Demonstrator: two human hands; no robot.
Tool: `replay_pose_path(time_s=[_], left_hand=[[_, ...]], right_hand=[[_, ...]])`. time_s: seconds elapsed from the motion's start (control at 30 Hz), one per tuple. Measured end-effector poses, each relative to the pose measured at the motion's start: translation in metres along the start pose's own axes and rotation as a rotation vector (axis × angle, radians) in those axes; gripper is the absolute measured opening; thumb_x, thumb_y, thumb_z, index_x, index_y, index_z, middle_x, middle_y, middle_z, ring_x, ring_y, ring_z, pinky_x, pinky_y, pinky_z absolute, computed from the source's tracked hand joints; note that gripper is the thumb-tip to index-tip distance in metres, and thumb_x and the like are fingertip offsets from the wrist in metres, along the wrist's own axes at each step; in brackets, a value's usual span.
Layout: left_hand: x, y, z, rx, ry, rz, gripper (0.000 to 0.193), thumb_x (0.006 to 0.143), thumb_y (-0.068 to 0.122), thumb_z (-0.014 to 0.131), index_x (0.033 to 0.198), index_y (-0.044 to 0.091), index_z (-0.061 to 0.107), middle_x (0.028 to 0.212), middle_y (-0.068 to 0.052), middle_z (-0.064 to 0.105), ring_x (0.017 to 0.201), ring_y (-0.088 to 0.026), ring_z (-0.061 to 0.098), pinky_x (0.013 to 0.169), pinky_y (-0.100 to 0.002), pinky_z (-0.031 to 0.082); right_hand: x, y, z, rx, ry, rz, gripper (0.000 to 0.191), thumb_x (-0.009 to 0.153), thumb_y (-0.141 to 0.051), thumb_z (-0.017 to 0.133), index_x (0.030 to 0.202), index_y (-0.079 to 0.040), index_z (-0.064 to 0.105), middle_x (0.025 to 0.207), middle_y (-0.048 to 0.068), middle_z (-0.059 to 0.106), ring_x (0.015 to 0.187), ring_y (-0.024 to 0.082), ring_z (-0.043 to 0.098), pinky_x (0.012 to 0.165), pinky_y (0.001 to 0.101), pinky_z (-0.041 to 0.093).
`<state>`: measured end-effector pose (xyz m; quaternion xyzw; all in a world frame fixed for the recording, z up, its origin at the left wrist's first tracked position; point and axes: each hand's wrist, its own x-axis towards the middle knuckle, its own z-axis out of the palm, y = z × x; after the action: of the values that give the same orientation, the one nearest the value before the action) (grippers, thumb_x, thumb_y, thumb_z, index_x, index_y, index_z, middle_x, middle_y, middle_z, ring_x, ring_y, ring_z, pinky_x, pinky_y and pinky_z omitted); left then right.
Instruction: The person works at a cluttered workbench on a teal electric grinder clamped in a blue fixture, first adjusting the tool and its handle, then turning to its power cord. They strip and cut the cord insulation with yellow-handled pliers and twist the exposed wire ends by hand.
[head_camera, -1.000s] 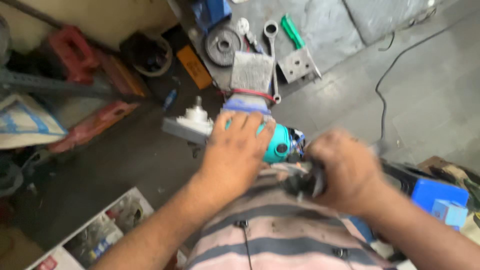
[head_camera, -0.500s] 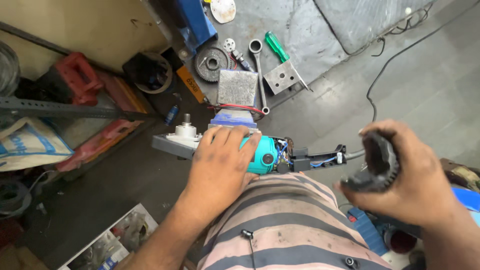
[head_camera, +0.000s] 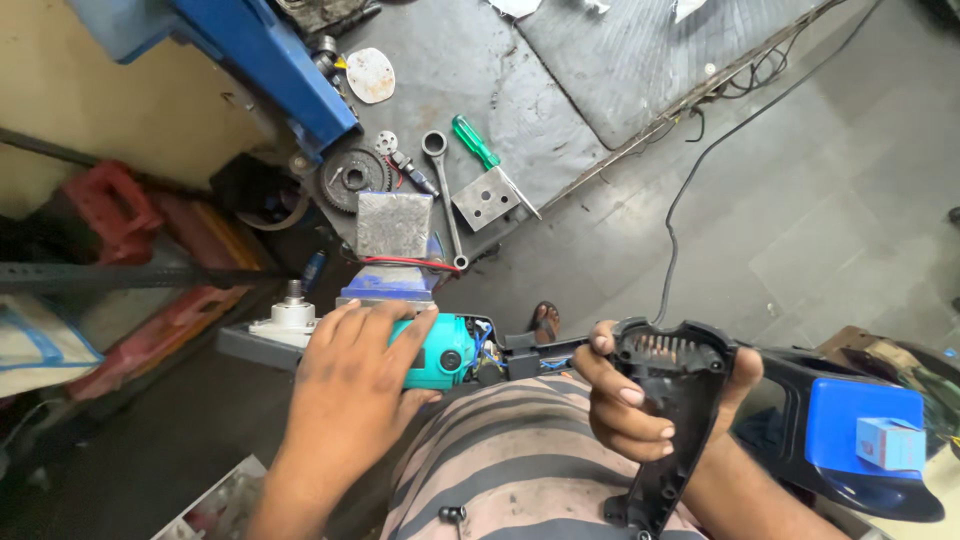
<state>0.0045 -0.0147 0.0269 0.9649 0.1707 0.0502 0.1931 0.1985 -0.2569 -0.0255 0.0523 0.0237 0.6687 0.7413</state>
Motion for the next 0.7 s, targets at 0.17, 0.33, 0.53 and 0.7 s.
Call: replay_pose_path(time_s=[0.17,0.33,0.53,0.7], left_hand=[[0.007,0.008,-0.004,0.003,-0.08,-0.061,0.083,0.058,0.034,0.087,0.133,0.013,0.06,0.121,-0.007,0.06,0.116,-0.031,0.054,0.109,-0.051,0.034],[0.015,0.028,0.005,-0.141,-0.031,0.058,0.082,0.06,0.041,0.085,0.133,0.012,0.06,0.131,-0.01,0.058,0.124,-0.03,0.052,0.11,-0.055,0.027],[0.03,0.042,0.029,0.011,-0.08,-0.056,0.075,0.064,0.037,0.083,0.132,0.014,0.061,0.135,-0.006,0.058,0.122,-0.025,0.054,0.107,-0.054,0.031],[0.037,0.044,0.035,0.017,-0.079,-0.085,0.072,0.066,0.039,0.081,0.13,0.015,0.062,0.134,-0.003,0.059,0.118,-0.024,0.056,0.106,-0.053,0.032]], right_hand=[[0.011,-0.018,0.008,0.035,0.052,0.026,0.096,0.082,-0.056,0.084,0.142,0.003,0.038,0.103,0.009,0.047,0.06,0.007,0.041,0.048,0.023,0.033],[0.055,-0.087,0.035,-0.448,0.187,0.056,0.092,0.08,-0.045,0.087,0.145,0.003,0.042,0.103,0.01,0.051,0.059,0.009,0.043,0.047,0.0237,0.035],[0.153,-0.186,0.026,-2.621,0.185,-0.33,0.073,0.085,-0.045,0.09,0.135,-0.003,0.057,0.118,0.014,0.065,0.106,0.032,0.065,0.092,0.0409,0.054],[0.214,-0.214,0.001,-3.0,0.019,-0.144,0.085,0.074,-0.048,0.088,0.141,-0.007,0.057,0.125,0.017,0.064,0.102,0.039,0.067,0.08,0.0474,0.053]])
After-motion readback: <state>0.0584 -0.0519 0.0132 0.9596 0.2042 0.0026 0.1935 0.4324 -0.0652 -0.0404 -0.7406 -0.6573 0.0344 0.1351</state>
